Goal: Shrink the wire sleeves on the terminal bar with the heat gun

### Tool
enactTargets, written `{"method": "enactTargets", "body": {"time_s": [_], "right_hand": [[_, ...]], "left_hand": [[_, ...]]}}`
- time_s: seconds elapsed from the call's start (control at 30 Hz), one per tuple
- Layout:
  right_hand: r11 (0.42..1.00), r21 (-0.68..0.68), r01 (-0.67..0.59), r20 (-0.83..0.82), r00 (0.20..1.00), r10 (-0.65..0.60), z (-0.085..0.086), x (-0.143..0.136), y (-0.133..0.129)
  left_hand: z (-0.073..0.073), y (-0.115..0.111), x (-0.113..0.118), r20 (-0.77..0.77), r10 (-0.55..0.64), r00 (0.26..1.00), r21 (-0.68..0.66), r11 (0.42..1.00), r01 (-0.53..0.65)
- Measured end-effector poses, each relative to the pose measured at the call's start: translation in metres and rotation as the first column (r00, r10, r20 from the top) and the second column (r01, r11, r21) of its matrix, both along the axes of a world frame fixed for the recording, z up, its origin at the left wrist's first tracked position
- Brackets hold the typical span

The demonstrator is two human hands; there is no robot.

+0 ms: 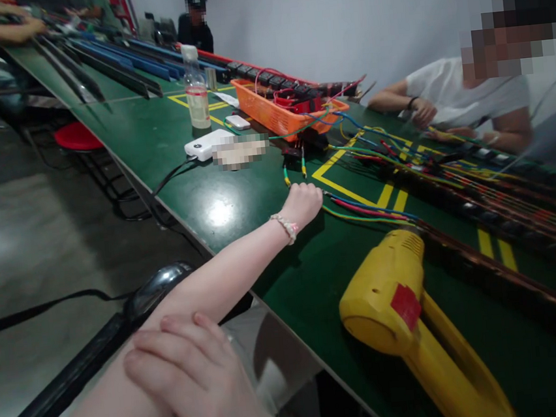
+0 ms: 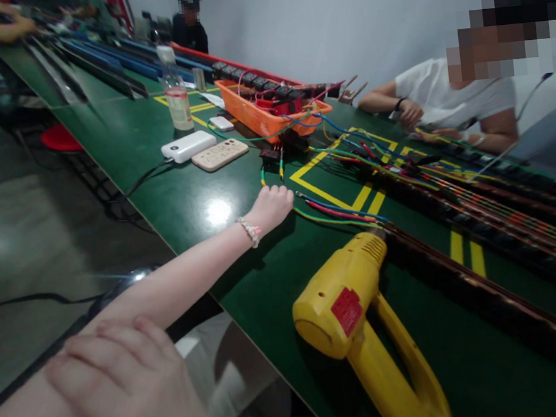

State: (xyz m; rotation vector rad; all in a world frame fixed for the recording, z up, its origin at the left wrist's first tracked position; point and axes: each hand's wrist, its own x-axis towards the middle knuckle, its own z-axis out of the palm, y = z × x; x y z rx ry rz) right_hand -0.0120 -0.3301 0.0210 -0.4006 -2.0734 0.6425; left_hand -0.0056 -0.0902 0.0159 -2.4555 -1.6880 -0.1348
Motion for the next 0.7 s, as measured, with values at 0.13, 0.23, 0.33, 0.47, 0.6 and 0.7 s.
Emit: {"method": "enactTargets", "body": {"time_s": [0.13, 0.23, 0.33, 0.47, 0.6, 0.7], "right_hand": [[1.000, -0.012, 0.028, -0.076, 0.997, -0.029, -0.006, 0.011, -0.001], [1.000, -0.006, 0.004, -0.119, 0.993, -0.004, 0.003, 0.026, 0.000], [0.996, 0.035, 0.083, -0.189, 0.979, -0.075, 0.015, 0.039, 0.007], [0.970, 0.112, 0.215, -0.211, 0.959, -0.189, 0.021, 0.059, 0.027], [0.954, 0.099, 0.282, -0.061, 0.959, -0.277, 0.012, 0.091, 0.044], [0.893, 0.099, 0.438, 0.051, 0.894, -0.444, 0.007, 0.112, 0.042]], "left_hand": [[-0.004, 0.004, -0.004, 0.039, -0.009, 0.999, 0.000, 1.000, 0.009], [-0.007, 0.007, -0.008, 0.096, -0.017, 0.995, 0.008, 1.000, 0.016], [-0.006, 0.008, -0.015, 0.162, -0.031, 0.986, -0.024, 0.999, 0.035], [-0.001, 0.010, -0.025, 0.261, -0.017, 0.965, -0.142, 0.988, 0.056], [0.001, 0.015, -0.027, 0.343, -0.002, 0.939, -0.201, 0.977, 0.075], [0.003, 0.019, -0.026, 0.394, 0.032, 0.919, -0.275, 0.958, 0.085]]}}
